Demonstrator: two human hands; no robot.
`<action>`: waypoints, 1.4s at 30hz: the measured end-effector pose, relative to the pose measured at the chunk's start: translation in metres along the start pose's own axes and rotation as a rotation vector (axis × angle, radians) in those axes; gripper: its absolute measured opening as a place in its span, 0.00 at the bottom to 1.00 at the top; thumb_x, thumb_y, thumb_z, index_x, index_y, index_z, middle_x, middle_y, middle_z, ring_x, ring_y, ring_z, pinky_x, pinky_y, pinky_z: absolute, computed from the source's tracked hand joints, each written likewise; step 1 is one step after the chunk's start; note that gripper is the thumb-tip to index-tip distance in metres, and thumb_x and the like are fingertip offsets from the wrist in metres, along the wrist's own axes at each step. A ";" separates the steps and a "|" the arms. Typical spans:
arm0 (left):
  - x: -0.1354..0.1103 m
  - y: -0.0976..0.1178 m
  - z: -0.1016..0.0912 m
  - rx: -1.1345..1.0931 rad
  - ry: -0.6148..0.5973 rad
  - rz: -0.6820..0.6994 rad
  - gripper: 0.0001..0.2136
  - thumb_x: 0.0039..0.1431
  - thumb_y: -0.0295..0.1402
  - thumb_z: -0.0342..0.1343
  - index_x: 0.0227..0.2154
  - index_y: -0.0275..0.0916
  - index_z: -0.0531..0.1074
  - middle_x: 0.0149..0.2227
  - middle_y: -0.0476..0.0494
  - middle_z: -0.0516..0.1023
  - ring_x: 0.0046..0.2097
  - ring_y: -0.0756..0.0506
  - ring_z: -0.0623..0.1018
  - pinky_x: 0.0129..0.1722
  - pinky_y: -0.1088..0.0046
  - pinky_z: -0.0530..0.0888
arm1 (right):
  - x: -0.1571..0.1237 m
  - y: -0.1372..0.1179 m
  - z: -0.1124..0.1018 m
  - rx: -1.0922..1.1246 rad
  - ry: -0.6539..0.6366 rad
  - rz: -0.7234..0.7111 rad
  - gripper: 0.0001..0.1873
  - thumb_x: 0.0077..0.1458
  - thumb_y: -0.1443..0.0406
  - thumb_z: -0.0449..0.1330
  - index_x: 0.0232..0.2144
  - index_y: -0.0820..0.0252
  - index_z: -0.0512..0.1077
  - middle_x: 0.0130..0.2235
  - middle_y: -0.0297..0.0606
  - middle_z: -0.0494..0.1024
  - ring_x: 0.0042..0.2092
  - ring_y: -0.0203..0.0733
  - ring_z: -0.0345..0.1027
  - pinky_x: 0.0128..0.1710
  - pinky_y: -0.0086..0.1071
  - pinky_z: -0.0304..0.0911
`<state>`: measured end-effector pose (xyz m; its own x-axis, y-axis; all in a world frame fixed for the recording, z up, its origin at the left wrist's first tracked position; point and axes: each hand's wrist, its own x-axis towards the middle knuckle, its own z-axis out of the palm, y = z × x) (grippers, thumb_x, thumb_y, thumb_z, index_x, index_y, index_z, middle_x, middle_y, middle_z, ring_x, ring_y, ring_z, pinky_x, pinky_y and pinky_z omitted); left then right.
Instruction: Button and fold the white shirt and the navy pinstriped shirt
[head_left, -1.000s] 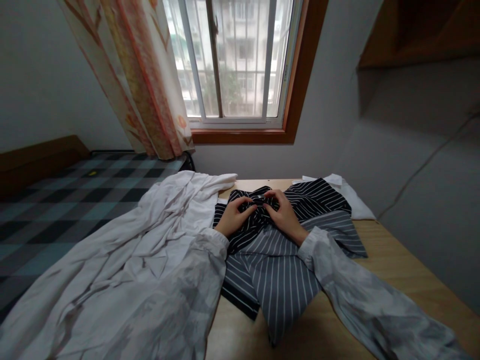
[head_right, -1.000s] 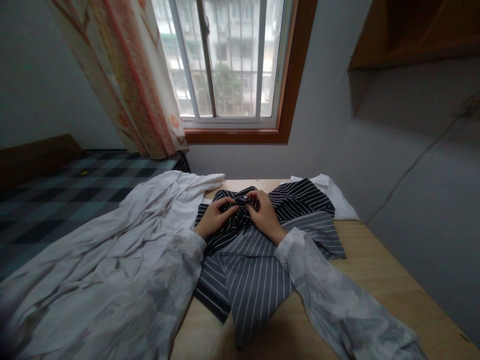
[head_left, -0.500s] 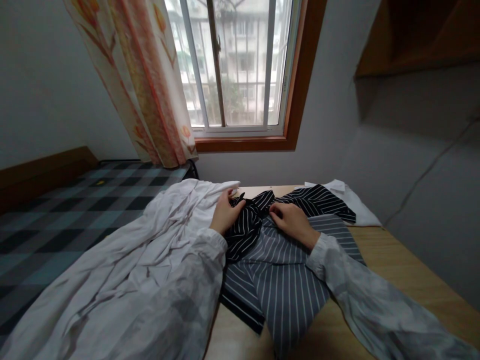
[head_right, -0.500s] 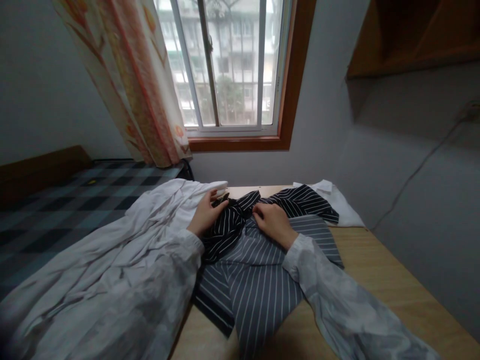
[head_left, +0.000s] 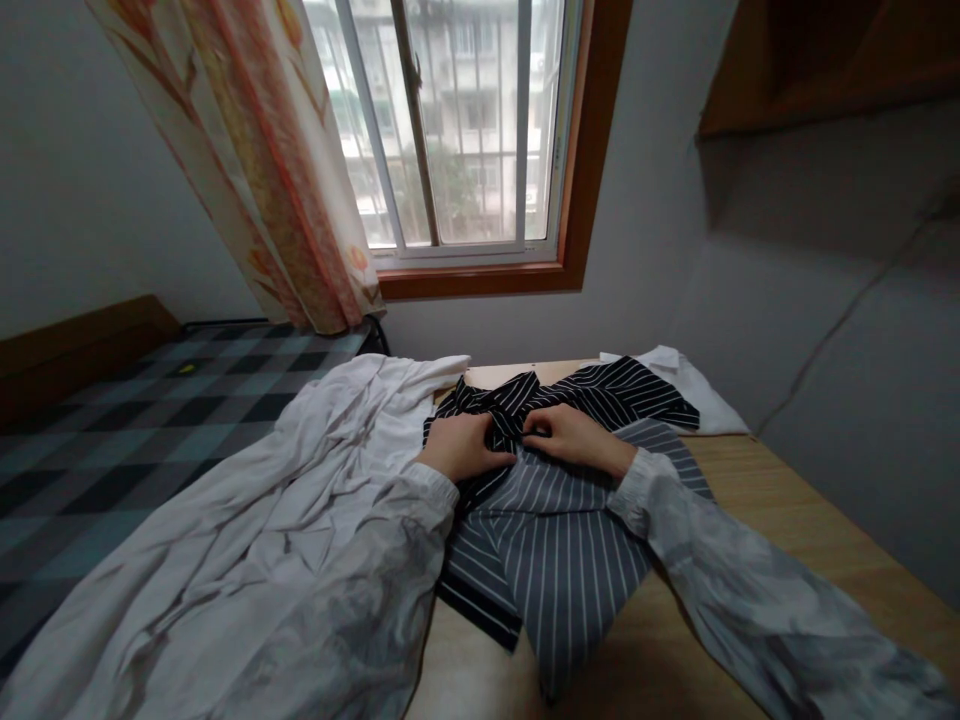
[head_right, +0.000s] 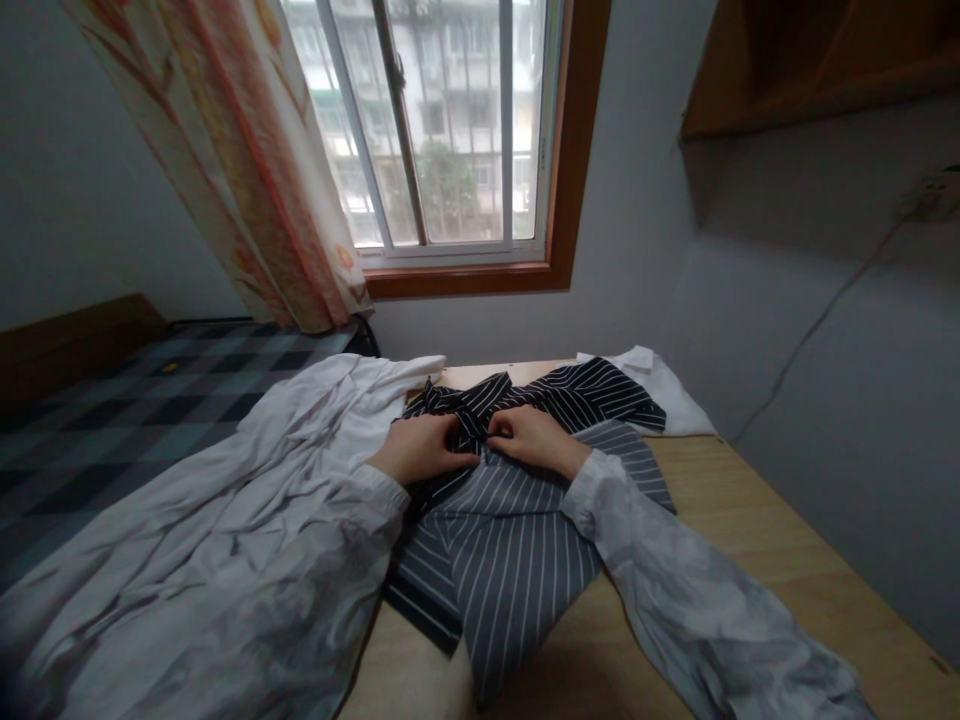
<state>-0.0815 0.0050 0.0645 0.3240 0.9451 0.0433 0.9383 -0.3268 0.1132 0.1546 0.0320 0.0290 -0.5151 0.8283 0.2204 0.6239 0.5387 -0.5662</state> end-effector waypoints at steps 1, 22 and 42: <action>0.001 0.000 0.000 -0.013 0.003 0.001 0.20 0.55 0.53 0.67 0.41 0.43 0.82 0.41 0.37 0.86 0.44 0.32 0.83 0.42 0.61 0.73 | 0.001 0.001 0.001 0.029 0.006 0.001 0.05 0.62 0.63 0.68 0.40 0.58 0.82 0.32 0.34 0.80 0.31 0.37 0.68 0.32 0.31 0.52; 0.018 -0.010 -0.006 -0.829 0.208 0.121 0.15 0.68 0.45 0.57 0.36 0.39 0.80 0.38 0.42 0.83 0.40 0.43 0.79 0.42 0.68 0.74 | 0.014 -0.004 -0.005 0.894 0.079 0.217 0.19 0.56 0.60 0.73 0.47 0.61 0.78 0.34 0.37 0.84 0.31 0.36 0.73 0.30 0.28 0.64; 0.013 -0.007 -0.001 -0.808 -0.038 -0.032 0.14 0.68 0.45 0.60 0.45 0.43 0.65 0.32 0.49 0.83 0.27 0.45 0.81 0.29 0.70 0.72 | 0.013 -0.010 0.002 0.765 0.154 0.117 0.22 0.52 0.62 0.73 0.47 0.58 0.72 0.37 0.34 0.80 0.35 0.38 0.72 0.35 0.31 0.65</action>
<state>-0.0839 0.0198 0.0656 0.3164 0.9486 -0.0045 0.5743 -0.1877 0.7969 0.1408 0.0374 0.0362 -0.3490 0.9152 0.2015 0.0629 0.2375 -0.9694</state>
